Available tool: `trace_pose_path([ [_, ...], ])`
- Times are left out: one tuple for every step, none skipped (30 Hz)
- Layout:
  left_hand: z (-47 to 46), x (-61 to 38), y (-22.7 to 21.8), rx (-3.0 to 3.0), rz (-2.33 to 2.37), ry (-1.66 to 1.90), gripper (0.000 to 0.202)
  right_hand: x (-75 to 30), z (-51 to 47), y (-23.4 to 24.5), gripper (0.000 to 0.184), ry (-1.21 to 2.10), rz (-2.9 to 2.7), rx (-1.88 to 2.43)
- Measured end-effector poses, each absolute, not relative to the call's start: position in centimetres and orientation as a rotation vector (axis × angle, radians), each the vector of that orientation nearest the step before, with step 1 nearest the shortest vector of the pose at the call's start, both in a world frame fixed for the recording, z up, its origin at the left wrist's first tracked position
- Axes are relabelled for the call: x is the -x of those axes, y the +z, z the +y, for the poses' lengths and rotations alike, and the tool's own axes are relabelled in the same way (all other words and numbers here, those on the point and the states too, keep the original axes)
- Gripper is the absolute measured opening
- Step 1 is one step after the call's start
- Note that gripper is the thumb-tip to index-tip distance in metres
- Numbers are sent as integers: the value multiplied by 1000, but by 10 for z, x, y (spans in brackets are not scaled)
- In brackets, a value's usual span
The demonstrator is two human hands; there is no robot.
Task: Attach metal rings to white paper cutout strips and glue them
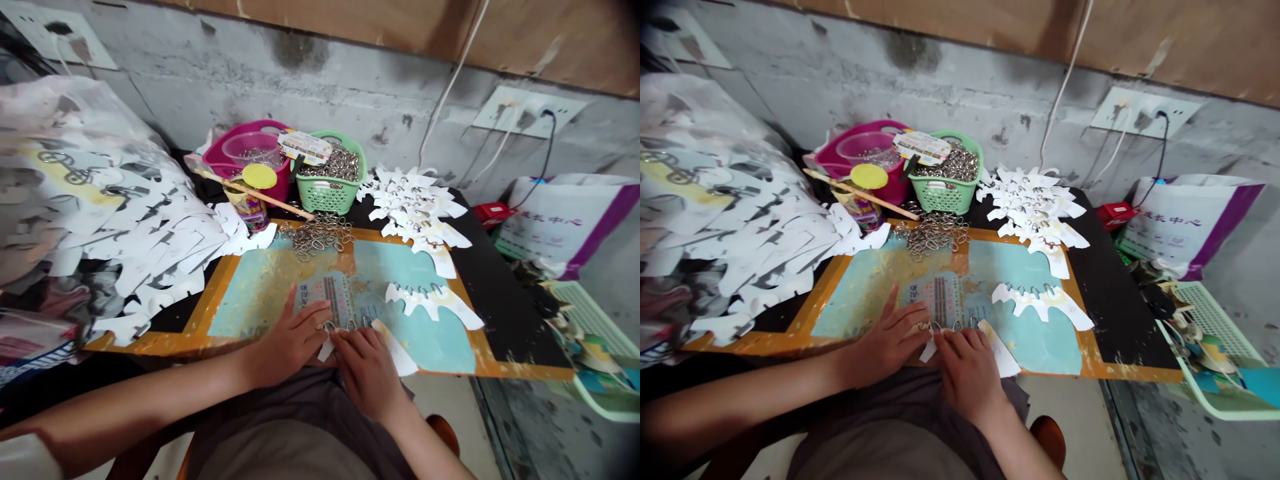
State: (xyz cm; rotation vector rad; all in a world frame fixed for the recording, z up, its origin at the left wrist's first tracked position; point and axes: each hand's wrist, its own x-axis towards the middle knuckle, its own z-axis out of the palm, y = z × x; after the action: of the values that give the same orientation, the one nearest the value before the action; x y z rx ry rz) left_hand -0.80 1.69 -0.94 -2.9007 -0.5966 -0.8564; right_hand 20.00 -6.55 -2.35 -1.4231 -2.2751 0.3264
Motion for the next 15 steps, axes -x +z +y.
trace_pose_path([
  [18,8,-9,2905,-601,-851,16,-199,-65,-22,44,342,-2259,1430],
  [18,8,-8,2904,-590,-852,16,-199,-64,-21,44,365,-2237,1444],
  [19,8,-8,2899,-575,-854,15,-198,-63,-18,44,393,-2213,1464],
  [19,8,-8,2889,-555,-860,15,-197,-61,-14,46,421,-2195,1490],
  [20,9,-9,2875,-536,-866,14,-196,-59,-11,48,439,-2191,1518],
  [20,9,-10,2864,-523,-870,14,-194,-56,-7,51,439,-2206,1542],
  [21,10,-11,2862,-514,-873,14,-193,-54,-4,53,420,-2235,1562],
  [22,10,-12,2871,-513,-880,14,-192,-51,-1,56,388,-2271,1576],
  [23,11,-13,2888,-516,-886,15,-191,-49,0,58,353,-2303,1585],
  [24,11,-14,2906,-521,-895,16,-190,-48,1,58,322,-2322,1593],
  [24,10,-14,2917,-523,-909,17,-189,-47,1,58,303,-2330,1600],
  [25,10,-14,2917,-521,-924,17,-188,-46,0,56,292,-2330,1609],
  [25,10,-14,2908,-518,-936,17,-187,-46,-1,53,283,-2326,1618],
  [26,10,-13,2895,-519,-945,16,-187,-46,-2,48,273,-2319,1628],
  [26,9,-13,2887,-521,-950,15,-186,-46,-3,43,261,-2313,1639],
])
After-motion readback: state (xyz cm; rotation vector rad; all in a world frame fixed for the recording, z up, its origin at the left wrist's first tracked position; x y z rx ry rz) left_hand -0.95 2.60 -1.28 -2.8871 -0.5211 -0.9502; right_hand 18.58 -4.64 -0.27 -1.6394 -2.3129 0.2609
